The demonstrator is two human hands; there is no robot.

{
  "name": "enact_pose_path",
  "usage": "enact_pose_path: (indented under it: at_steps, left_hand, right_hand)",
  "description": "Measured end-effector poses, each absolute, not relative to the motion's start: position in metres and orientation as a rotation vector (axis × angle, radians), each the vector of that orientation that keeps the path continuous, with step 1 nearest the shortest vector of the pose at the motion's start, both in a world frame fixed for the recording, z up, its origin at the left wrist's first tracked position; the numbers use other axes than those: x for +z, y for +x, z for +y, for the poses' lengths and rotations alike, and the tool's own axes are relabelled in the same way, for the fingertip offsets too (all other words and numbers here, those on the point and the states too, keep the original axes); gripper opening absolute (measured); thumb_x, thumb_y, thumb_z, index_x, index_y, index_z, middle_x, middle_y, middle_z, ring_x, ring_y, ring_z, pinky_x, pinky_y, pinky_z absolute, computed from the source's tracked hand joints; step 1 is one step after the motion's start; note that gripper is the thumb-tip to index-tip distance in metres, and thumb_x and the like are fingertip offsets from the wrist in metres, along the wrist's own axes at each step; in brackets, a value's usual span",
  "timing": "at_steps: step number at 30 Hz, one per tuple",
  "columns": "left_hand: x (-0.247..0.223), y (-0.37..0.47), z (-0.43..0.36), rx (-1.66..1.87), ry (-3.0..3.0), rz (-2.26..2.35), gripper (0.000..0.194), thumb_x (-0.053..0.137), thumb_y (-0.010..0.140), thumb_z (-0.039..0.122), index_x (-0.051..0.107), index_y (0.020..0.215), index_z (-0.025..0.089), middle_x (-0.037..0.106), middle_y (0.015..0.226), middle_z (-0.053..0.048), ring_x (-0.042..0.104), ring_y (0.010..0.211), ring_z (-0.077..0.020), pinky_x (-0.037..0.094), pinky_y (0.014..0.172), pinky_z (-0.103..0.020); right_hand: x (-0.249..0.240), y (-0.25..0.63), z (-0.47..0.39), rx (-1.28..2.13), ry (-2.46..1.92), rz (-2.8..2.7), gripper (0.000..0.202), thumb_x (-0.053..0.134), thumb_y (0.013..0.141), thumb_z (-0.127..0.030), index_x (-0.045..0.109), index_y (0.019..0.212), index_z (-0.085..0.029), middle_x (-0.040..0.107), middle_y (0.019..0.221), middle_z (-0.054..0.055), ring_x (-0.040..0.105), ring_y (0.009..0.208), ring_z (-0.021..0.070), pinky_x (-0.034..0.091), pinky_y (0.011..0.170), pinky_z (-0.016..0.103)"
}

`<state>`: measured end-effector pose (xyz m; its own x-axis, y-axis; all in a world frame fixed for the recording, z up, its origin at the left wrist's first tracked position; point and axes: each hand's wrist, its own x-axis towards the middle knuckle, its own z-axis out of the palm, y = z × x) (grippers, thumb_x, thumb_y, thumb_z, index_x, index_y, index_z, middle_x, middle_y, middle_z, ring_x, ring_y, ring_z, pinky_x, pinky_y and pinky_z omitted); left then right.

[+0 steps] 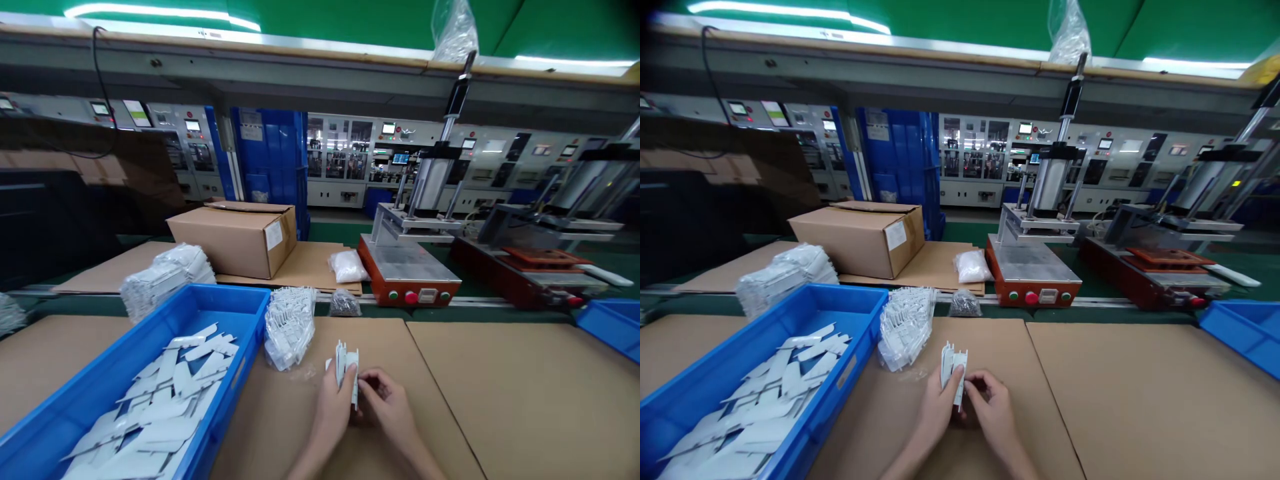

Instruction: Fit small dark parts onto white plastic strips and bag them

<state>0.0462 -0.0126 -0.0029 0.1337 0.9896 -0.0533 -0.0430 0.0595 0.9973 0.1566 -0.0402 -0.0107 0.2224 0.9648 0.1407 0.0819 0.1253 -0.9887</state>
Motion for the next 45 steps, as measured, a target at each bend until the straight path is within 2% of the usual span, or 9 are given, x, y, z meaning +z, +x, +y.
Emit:
enact_pose_path:
  at_steps: [6,9,14,20,23,28,32,40,45]
  left_hand:
    - [0.004,0.046,-0.018,0.992,1.303,1.093,0.038,0.037,0.077,0.049,0.048,0.096,0.017,0.047,0.068,0.0,0.051,0.055,-0.0128,0.041,0.038,-0.019]
    - [0.003,0.047,-0.018,0.975,1.28,1.095,0.039,0.036,0.077,0.049,0.046,0.099,0.019,0.046,0.068,0.001,0.05,0.055,-0.0125,0.041,0.038,-0.018]
    - [0.001,0.047,-0.018,0.982,1.328,1.085,0.037,0.037,0.077,0.049,0.048,0.094,0.017,0.049,0.07,-0.001,0.051,0.058,-0.013,0.042,0.042,-0.019]
    - [0.003,0.047,-0.019,0.921,1.38,1.036,0.042,0.036,0.078,0.047,0.042,0.106,0.017,0.05,0.07,-0.001,0.051,0.048,-0.0121,0.04,0.037,-0.02]
    - [0.003,0.046,-0.018,0.896,1.392,1.014,0.039,0.036,0.078,0.047,0.043,0.103,0.017,0.048,0.066,0.001,0.048,0.042,-0.0102,0.04,0.037,-0.021]
    - [-0.001,0.045,-0.014,0.979,1.34,1.042,0.034,0.035,0.078,0.047,0.046,0.089,0.016,0.047,0.061,0.001,0.05,0.048,-0.0118,0.042,0.041,-0.02]
    - [-0.001,0.043,-0.012,1.005,1.361,1.054,0.033,0.037,0.078,0.047,0.046,0.085,0.017,0.046,0.06,0.002,0.05,0.05,-0.0118,0.041,0.04,-0.019]
    - [0.002,0.044,-0.015,0.913,1.326,1.024,0.039,0.037,0.077,0.05,0.044,0.095,0.017,0.048,0.061,0.002,0.049,0.044,-0.0115,0.039,0.038,-0.021]
    - [0.002,0.043,-0.013,0.924,1.421,1.085,0.035,0.033,0.079,0.048,0.046,0.091,0.018,0.048,0.059,0.002,0.048,0.045,-0.0121,0.035,0.042,-0.021]
  right_hand:
    - [-0.01,0.162,-0.039,0.914,-1.266,-1.09,0.022,0.061,0.067,-0.036,0.06,0.072,-0.015,0.063,0.071,0.006,0.057,0.07,0.0197,0.046,0.067,0.028]
    - [-0.01,0.163,-0.039,0.891,-1.27,-1.087,0.021,0.058,0.069,-0.036,0.059,0.073,-0.015,0.062,0.071,0.005,0.057,0.071,0.0188,0.045,0.067,0.027]
    - [-0.01,0.159,-0.04,0.916,-1.25,-1.11,0.021,0.056,0.071,-0.036,0.057,0.074,-0.016,0.061,0.072,0.005,0.056,0.071,0.0185,0.045,0.067,0.027]
    - [-0.014,0.162,-0.037,0.943,-1.223,-1.034,0.018,0.061,0.068,-0.033,0.055,0.072,-0.017,0.059,0.07,0.002,0.056,0.071,0.0172,0.045,0.068,0.026]
    - [-0.013,0.166,-0.037,0.968,-1.206,-0.986,0.02,0.062,0.067,-0.034,0.054,0.075,-0.017,0.06,0.072,0.002,0.057,0.073,0.0181,0.046,0.069,0.028]
    - [-0.005,0.164,-0.04,1.105,-1.203,-1.096,0.027,0.054,0.072,-0.043,0.056,0.071,-0.016,0.06,0.065,0.002,0.057,0.064,0.0171,0.046,0.063,0.027]
    - [0.002,0.16,-0.043,1.064,-1.248,-1.183,0.027,0.054,0.072,-0.043,0.057,0.068,-0.016,0.06,0.061,0.001,0.055,0.06,0.0158,0.043,0.06,0.024]
    - [-0.003,0.16,-0.044,0.89,-1.295,-1.22,0.026,0.053,0.072,-0.043,0.055,0.069,-0.017,0.058,0.063,0.001,0.053,0.06,0.0153,0.042,0.06,0.023]
    - [-0.012,0.168,-0.038,1.054,-1.304,-1.182,0.029,0.055,0.068,-0.045,0.054,0.064,-0.017,0.056,0.059,0.0,0.052,0.059,0.0155,0.042,0.058,0.024]
